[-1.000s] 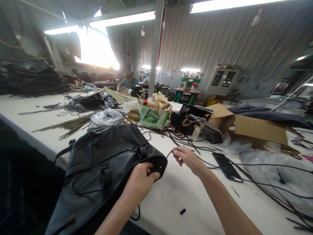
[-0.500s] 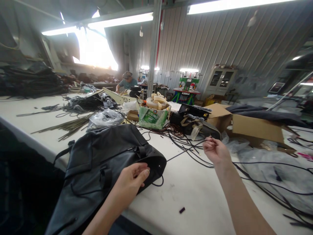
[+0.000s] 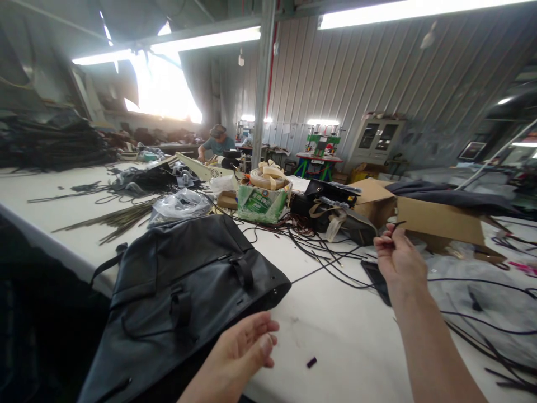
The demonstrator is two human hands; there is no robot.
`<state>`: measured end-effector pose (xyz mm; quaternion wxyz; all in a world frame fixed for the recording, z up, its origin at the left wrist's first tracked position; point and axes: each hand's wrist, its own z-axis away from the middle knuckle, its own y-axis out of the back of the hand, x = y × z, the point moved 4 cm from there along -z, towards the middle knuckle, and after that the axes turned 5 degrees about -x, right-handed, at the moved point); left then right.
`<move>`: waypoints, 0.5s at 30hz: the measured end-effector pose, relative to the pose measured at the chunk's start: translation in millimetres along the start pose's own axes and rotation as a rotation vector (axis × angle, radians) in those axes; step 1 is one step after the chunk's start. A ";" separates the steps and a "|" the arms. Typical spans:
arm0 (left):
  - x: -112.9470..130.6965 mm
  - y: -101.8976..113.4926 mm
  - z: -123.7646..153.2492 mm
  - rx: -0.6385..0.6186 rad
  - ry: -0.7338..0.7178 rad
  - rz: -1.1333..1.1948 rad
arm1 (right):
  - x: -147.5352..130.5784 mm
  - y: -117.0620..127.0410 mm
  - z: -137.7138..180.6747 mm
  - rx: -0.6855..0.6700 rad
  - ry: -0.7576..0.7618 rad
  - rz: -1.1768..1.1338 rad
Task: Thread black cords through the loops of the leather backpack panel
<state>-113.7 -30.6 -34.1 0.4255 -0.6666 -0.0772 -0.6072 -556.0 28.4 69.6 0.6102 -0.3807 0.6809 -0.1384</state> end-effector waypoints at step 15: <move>-14.4 -46.8 -57.2 0.018 0.045 0.632 | 54.0 -99.1 173.9 -1.366 0.495 1.028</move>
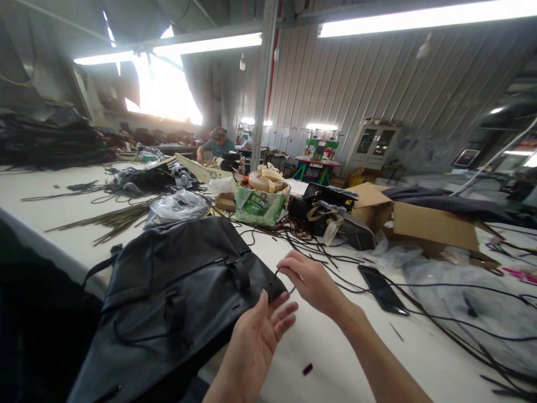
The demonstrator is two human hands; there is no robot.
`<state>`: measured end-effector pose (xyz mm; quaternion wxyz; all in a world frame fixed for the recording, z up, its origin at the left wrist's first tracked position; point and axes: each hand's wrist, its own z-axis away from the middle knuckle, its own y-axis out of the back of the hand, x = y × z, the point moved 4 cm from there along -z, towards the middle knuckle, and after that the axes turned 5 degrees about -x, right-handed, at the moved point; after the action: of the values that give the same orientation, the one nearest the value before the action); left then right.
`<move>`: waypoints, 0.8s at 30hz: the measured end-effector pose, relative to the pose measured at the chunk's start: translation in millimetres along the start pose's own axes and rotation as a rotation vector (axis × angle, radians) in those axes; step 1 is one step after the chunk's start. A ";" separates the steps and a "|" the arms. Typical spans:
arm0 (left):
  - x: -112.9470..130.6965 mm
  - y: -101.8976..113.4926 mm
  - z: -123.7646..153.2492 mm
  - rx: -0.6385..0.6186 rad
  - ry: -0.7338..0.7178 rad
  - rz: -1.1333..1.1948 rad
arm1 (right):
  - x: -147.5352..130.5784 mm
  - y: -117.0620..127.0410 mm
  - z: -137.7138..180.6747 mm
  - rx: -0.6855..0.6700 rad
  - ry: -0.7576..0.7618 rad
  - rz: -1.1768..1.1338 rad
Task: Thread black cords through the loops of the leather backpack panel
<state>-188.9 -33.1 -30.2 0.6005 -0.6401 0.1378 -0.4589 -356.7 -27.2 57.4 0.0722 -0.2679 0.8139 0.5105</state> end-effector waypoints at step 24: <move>-8.6 24.3 -16.1 0.077 -0.159 -0.245 | -0.6 -29.1 7.9 -0.204 -0.021 0.048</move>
<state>-196.6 -43.0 -57.9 0.5732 -0.6630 -0.0067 -0.4815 -342.6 -29.9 30.9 0.0407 -0.2489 0.7632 0.5949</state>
